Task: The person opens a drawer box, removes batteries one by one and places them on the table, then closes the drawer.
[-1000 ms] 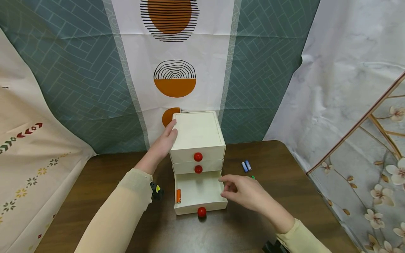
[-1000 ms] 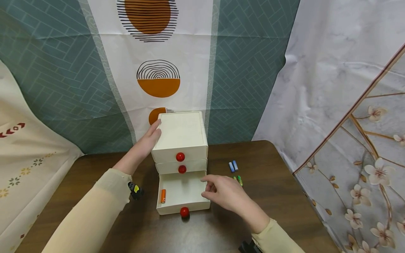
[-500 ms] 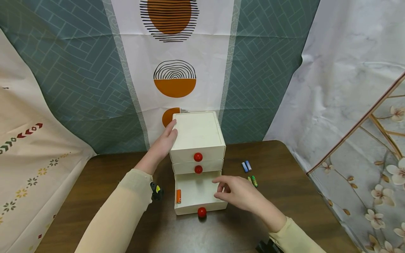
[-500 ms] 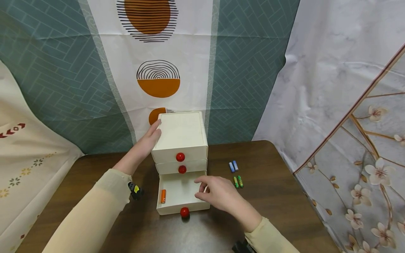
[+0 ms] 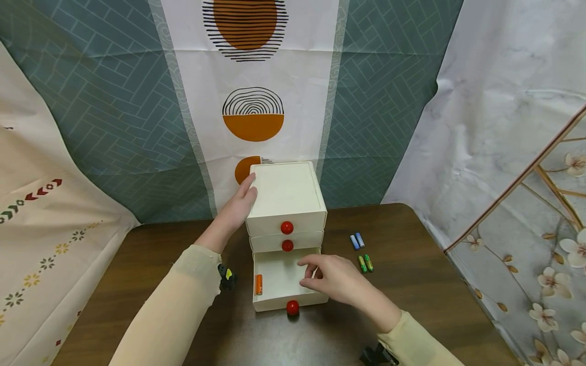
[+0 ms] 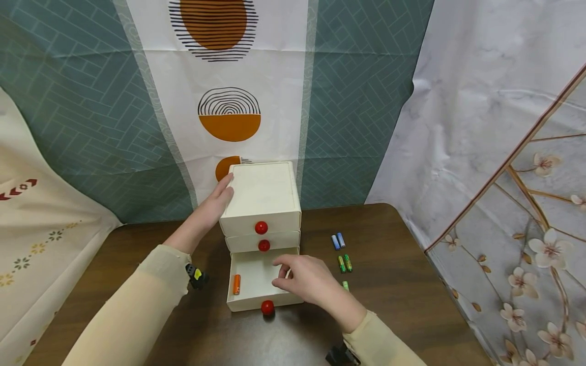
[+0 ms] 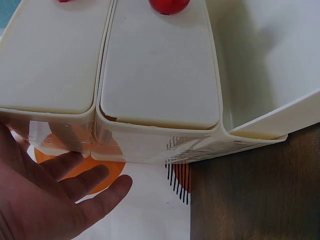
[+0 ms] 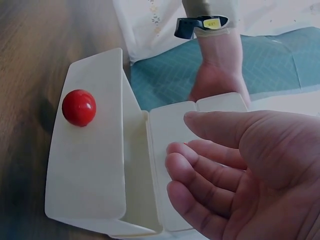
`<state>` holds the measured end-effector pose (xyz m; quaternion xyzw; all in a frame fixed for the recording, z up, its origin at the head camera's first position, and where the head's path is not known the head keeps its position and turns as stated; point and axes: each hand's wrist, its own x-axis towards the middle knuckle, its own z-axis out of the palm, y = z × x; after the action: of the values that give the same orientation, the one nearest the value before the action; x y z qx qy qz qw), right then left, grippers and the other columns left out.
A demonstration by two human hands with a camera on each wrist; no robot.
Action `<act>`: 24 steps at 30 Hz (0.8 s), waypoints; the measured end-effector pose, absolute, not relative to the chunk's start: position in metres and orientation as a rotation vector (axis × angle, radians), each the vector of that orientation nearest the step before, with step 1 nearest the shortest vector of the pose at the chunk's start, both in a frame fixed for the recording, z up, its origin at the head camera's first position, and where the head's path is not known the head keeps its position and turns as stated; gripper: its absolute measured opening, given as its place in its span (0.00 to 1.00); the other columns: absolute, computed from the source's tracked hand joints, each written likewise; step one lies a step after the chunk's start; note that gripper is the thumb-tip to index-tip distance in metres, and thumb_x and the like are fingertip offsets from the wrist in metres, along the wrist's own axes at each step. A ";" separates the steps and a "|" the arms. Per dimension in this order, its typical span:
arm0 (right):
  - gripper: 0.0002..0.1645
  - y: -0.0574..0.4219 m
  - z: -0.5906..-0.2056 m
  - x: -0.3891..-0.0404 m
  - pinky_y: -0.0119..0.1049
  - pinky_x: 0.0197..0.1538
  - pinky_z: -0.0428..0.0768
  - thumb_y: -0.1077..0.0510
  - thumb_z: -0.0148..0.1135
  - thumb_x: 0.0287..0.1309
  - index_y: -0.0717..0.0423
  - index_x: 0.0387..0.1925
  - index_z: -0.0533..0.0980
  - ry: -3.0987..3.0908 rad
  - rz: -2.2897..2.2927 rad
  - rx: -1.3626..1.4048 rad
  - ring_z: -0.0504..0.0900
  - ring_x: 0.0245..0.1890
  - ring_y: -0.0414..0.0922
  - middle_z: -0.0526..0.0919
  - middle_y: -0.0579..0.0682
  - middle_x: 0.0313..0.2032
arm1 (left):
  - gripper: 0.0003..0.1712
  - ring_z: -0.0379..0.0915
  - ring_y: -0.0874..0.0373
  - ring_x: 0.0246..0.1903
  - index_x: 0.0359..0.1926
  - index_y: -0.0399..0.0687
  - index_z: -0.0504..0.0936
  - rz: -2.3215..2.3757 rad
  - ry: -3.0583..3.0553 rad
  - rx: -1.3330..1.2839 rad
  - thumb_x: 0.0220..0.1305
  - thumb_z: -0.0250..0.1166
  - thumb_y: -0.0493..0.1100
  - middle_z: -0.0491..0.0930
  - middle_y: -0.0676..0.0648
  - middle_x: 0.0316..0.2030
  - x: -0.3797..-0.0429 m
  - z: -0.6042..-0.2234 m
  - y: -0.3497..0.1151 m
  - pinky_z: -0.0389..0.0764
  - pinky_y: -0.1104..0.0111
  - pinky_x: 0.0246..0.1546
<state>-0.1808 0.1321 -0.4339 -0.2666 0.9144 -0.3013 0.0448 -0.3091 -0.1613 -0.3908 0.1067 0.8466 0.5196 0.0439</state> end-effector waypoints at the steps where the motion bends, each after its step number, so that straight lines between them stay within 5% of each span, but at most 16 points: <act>1: 0.21 0.131 -0.434 -0.181 0.38 0.36 0.77 0.52 0.79 0.68 0.49 0.60 0.87 2.791 -0.916 -0.814 0.80 0.31 0.31 0.84 0.30 0.34 | 0.39 0.34 0.43 0.87 0.92 0.66 0.38 1.590 2.586 0.327 0.90 0.38 0.62 0.39 0.51 0.90 -0.309 -0.391 -0.161 0.42 0.37 0.83; 24: 0.19 0.103 -0.445 -0.192 0.36 0.36 0.76 0.51 0.78 0.68 0.51 0.58 0.88 2.787 -0.898 -0.854 0.77 0.28 0.31 0.85 0.32 0.34 | 0.39 0.31 0.44 0.88 0.92 0.63 0.37 1.615 2.552 0.331 0.91 0.38 0.59 0.35 0.51 0.90 -0.309 -0.388 -0.159 0.40 0.38 0.84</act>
<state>-0.1922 0.1032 -0.4450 -0.2796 0.9128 -0.2941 0.0457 -0.3091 -0.1585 -0.3875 0.1089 0.8389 0.5308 0.0518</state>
